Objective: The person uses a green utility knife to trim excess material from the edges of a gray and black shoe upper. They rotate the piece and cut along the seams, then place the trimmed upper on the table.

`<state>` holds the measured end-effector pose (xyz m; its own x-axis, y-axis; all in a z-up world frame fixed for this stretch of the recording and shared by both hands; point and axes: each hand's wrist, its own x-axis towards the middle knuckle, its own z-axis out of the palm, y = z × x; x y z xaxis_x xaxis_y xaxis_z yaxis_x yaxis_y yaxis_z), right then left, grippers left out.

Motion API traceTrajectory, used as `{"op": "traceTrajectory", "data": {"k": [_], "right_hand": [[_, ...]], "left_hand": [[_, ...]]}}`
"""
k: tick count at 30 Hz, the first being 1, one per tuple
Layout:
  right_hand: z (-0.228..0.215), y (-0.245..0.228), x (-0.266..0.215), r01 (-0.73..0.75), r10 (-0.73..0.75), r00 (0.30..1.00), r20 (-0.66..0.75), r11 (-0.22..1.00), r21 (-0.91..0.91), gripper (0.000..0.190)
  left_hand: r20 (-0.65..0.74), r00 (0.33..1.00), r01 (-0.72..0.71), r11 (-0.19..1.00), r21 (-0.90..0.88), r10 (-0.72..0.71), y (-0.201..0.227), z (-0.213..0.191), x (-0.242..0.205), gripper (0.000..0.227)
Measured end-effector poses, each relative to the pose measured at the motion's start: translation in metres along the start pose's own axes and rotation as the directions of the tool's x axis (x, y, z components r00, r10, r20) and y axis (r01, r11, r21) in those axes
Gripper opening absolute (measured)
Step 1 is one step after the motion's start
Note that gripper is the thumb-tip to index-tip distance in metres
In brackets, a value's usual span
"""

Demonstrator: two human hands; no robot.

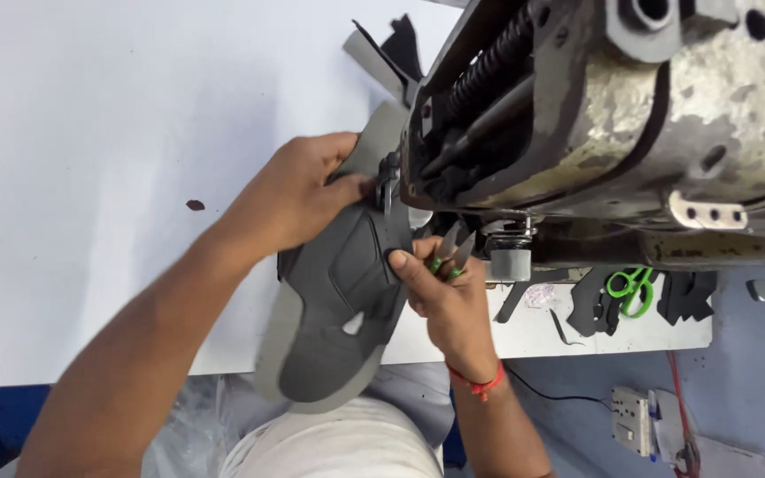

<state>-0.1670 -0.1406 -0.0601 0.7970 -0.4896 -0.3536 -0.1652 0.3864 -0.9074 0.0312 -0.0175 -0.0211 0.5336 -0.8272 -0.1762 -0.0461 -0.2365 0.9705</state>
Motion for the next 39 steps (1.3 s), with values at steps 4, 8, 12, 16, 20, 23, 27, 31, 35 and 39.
{"op": "traceTrajectory", "data": {"k": [4,8,12,16,20,23,27,31,35,39], "right_hand": [[0.012,0.002,-0.002,0.059,-0.059,0.998,0.011,0.998,0.018,0.02],[0.023,-0.004,-0.006,0.061,-0.062,0.997,-0.045,0.997,-0.036,0.016],[0.025,-0.006,-0.004,0.076,-0.078,0.995,-0.065,0.996,-0.044,0.012],[0.025,-0.005,-0.003,0.084,-0.086,0.994,-0.061,0.996,-0.038,0.009],[0.02,-0.004,-0.004,0.071,-0.071,0.997,-0.015,0.997,-0.019,0.01],[0.008,0.002,-0.005,0.025,-0.027,0.998,0.05,0.999,0.042,0.015],[0.008,-0.006,-0.008,-0.02,0.015,0.995,0.096,0.998,0.055,0.02],[0.004,-0.004,-0.008,-0.007,0.008,0.996,0.091,1.0,-0.014,0.019],[0.001,-0.002,-0.005,0.034,-0.026,0.996,0.088,0.995,-0.091,0.021],[0.005,-0.001,-0.004,0.048,-0.041,0.997,0.071,0.993,-0.103,0.019]], "left_hand": [[-0.012,1.0,-0.027,0.989,0.142,0.029,0.02,-0.005,0.007,0.031],[-0.115,0.981,0.184,0.939,0.29,-0.156,0.035,-0.001,-0.007,0.052],[-0.174,0.985,0.053,0.944,0.325,0.005,0.034,0.009,-0.038,0.046],[-0.179,0.952,-0.152,0.894,0.422,0.247,0.013,0.016,-0.044,0.043],[-0.184,0.983,0.046,0.945,0.325,0.015,0.02,0.017,-0.041,0.053],[-0.169,0.984,0.101,0.957,0.273,-0.056,0.021,0.017,-0.042,0.057],[-0.18,0.976,0.168,0.945,0.28,-0.12,0.032,0.019,-0.044,0.058],[-0.195,0.976,-0.041,0.954,0.298,0.102,0.01,0.021,-0.043,0.057],[-0.181,0.983,0.083,0.96,0.269,-0.034,0.023,0.019,-0.039,0.06],[-0.132,0.977,0.198,0.937,0.287,-0.166,0.031,0.013,-0.031,0.06]]}}
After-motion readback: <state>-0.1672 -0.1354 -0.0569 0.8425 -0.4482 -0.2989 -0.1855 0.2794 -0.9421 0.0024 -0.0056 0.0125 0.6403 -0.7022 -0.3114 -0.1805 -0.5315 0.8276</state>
